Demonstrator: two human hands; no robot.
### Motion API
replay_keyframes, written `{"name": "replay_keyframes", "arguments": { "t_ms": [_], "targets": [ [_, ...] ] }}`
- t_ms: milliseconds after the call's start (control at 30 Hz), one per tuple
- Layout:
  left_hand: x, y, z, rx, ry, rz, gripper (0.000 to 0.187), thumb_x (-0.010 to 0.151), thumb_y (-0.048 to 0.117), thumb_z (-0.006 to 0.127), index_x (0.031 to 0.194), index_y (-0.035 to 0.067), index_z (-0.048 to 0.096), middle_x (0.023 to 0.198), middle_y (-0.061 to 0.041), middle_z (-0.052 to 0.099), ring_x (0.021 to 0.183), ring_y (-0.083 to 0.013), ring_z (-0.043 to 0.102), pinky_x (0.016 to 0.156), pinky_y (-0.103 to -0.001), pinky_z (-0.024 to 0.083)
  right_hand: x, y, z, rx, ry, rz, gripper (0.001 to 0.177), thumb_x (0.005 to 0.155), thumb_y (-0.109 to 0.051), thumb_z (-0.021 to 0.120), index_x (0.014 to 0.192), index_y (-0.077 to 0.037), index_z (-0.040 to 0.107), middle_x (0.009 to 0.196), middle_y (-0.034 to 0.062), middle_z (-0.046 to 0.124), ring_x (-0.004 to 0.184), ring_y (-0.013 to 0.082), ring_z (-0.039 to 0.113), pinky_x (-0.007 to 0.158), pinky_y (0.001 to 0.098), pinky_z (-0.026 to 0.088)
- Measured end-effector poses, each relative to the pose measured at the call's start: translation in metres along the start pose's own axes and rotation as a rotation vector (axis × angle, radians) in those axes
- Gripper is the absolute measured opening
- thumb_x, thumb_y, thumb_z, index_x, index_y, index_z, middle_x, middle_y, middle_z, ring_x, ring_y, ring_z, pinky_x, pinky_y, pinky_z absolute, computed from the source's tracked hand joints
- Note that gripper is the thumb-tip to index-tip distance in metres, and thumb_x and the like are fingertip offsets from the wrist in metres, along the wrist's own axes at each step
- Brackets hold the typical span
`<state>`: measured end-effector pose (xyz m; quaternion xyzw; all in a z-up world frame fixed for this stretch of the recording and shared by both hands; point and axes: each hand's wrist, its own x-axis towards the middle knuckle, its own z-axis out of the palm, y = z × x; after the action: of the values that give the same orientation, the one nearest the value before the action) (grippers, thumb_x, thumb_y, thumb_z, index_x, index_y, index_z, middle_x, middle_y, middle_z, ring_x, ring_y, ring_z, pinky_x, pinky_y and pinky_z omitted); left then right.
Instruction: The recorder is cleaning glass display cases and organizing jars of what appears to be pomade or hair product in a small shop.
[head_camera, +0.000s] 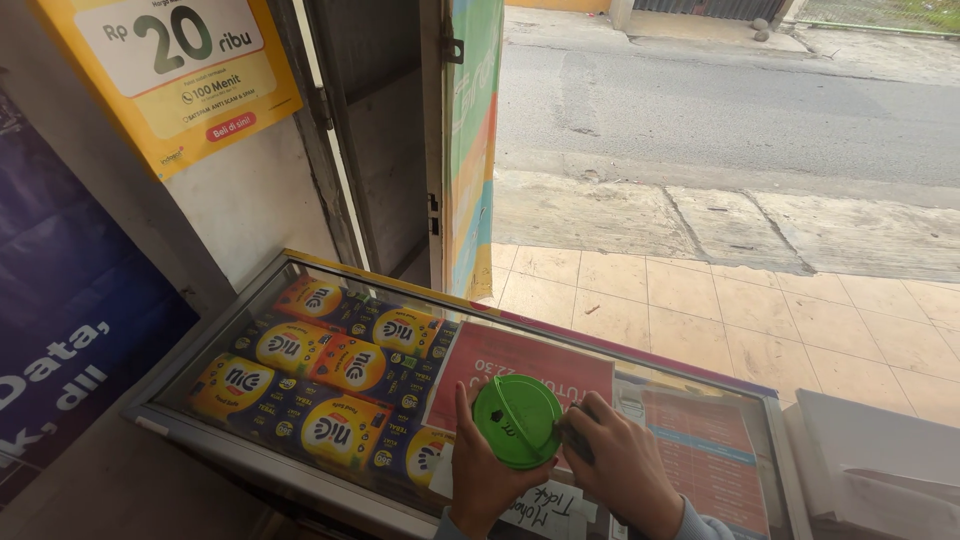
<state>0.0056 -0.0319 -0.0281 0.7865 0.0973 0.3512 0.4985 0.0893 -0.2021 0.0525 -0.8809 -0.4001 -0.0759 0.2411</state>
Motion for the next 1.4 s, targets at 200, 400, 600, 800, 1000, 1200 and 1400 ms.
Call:
{"name": "replay_keyframes", "arguments": {
  "t_ms": [200,400,600,800,1000,1200,1400],
  "targets": [
    [0.006,-0.005,-0.008,-0.097,-0.061,0.062,0.156,0.052,0.036,0.101,0.154,-0.003,-0.010,0.151,-0.028,0.042,0.131,-0.0400,0.057,0.110,-0.046,0.048,-0.012,-0.006,0.002,0.110,-0.116,-0.072,0.024,0.082,-0.022,0.076,0.101,-0.010,0.071,0.103,0.0056,0.064,0.072,0.0235,0.072,0.060,0.0393,0.058],
    [0.013,-0.009,-0.016,-0.100,-0.167,0.010,0.152,0.060,0.039,0.099,0.155,-0.002,-0.012,0.146,-0.025,0.050,0.129,-0.0381,0.061,0.109,-0.045,0.050,0.032,0.008,-0.027,0.319,0.005,-0.038,0.015,0.083,-0.015,0.072,0.096,-0.009,0.078,0.091,0.0045,0.070,0.081,0.0204,0.074,0.068,0.0360,0.058],
    [0.016,-0.004,-0.016,-0.051,-0.139,0.008,0.156,0.055,0.046,0.100,0.155,0.000,-0.011,0.146,-0.024,0.050,0.128,-0.0376,0.062,0.108,-0.045,0.051,0.012,-0.025,0.010,0.031,0.188,-0.256,0.028,0.086,-0.021,0.072,0.112,-0.012,0.077,0.101,0.0078,0.064,0.081,0.0228,0.071,0.061,0.0360,0.057],
    [0.014,-0.015,-0.014,-0.041,-0.145,0.099,0.157,0.054,0.037,0.102,0.158,0.002,-0.009,0.154,-0.028,0.041,0.137,-0.0421,0.053,0.112,-0.047,0.048,0.007,-0.014,-0.034,0.133,-0.231,-0.130,0.031,0.082,-0.025,0.075,0.112,-0.022,0.081,0.115,0.0045,0.066,0.079,0.0246,0.074,0.066,0.0422,0.058],
    [0.021,-0.004,-0.022,-0.172,-0.192,0.016,0.158,0.057,0.039,0.101,0.157,0.003,-0.016,0.156,-0.024,0.041,0.137,-0.0376,0.056,0.113,-0.045,0.049,0.058,-0.026,-0.046,0.061,0.036,0.066,0.018,0.087,-0.031,0.074,0.103,-0.027,0.080,0.100,0.0035,0.068,0.083,0.0267,0.072,0.069,0.0410,0.056],
    [0.019,0.007,-0.025,-0.192,-0.138,0.010,0.155,0.057,0.039,0.101,0.156,0.000,-0.012,0.152,-0.023,0.045,0.136,-0.0378,0.056,0.109,-0.045,0.051,0.062,-0.044,0.038,-0.030,0.351,-0.311,0.033,0.096,-0.031,0.058,0.119,-0.010,0.070,0.109,0.0142,0.067,0.092,0.0369,0.070,0.073,0.0536,0.053],
    [0.012,-0.005,-0.022,-0.097,-0.113,0.055,0.150,0.061,0.037,0.101,0.157,-0.001,-0.007,0.153,-0.025,0.042,0.137,-0.0388,0.054,0.111,-0.046,0.049,0.096,-0.038,0.034,0.069,-0.089,0.176,0.037,0.099,-0.044,0.051,0.108,-0.012,0.067,0.097,0.0143,0.071,0.083,0.0369,0.071,0.073,0.0496,0.056]
  ]
}}
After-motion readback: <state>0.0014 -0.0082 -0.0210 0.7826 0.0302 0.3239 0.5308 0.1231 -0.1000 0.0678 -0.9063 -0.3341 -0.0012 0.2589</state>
